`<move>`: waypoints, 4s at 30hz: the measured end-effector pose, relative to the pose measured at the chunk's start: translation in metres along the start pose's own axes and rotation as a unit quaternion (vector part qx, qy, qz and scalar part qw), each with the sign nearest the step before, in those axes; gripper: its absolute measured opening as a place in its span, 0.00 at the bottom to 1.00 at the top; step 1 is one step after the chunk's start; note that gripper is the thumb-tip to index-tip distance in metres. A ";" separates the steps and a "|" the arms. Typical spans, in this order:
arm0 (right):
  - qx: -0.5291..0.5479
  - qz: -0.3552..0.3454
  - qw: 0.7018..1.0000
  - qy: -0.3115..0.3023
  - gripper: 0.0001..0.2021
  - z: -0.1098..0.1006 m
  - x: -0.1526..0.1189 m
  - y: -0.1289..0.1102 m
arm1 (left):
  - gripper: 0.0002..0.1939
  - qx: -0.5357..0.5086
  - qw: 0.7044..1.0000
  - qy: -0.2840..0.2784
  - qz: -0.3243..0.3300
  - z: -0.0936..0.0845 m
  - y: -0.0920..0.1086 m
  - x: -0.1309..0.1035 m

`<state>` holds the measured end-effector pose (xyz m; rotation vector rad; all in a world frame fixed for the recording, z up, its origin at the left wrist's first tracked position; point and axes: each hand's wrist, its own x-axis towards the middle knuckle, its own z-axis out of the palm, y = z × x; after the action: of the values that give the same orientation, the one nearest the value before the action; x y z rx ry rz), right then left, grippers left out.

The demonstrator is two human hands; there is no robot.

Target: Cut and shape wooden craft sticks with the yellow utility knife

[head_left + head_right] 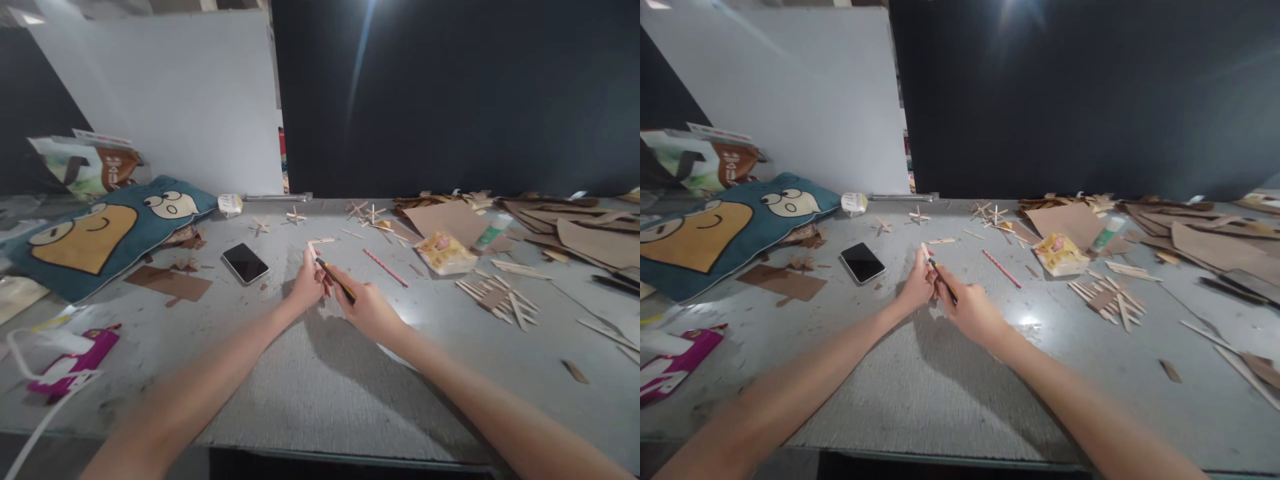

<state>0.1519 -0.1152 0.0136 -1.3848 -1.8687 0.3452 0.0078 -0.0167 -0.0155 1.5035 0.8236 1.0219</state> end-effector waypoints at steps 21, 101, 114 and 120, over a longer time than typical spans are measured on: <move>-0.013 0.005 1.000 0.006 0.28 0.003 -0.005 -0.003 | 0.21 -0.022 0.999 0.007 0.046 -0.003 0.000 -0.002; 0.196 0.088 0.976 0.019 0.27 0.025 -0.006 0.023 | 0.13 -0.060 0.996 0.015 -0.060 -0.009 0.003 0.001; 0.221 0.093 0.971 -0.007 0.27 0.025 -0.008 0.023 | 0.25 -0.030 0.996 0.057 -0.063 -0.006 -0.001 0.003; 0.217 0.045 0.975 0.022 0.24 0.026 -0.006 0.024 | 0.28 -0.051 0.994 0.059 -0.073 -0.008 -0.002 0.002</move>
<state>0.1507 -0.1056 -0.0211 -1.1646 -1.5762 0.7156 0.0016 -0.0118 -0.0164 1.2877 0.9366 1.0360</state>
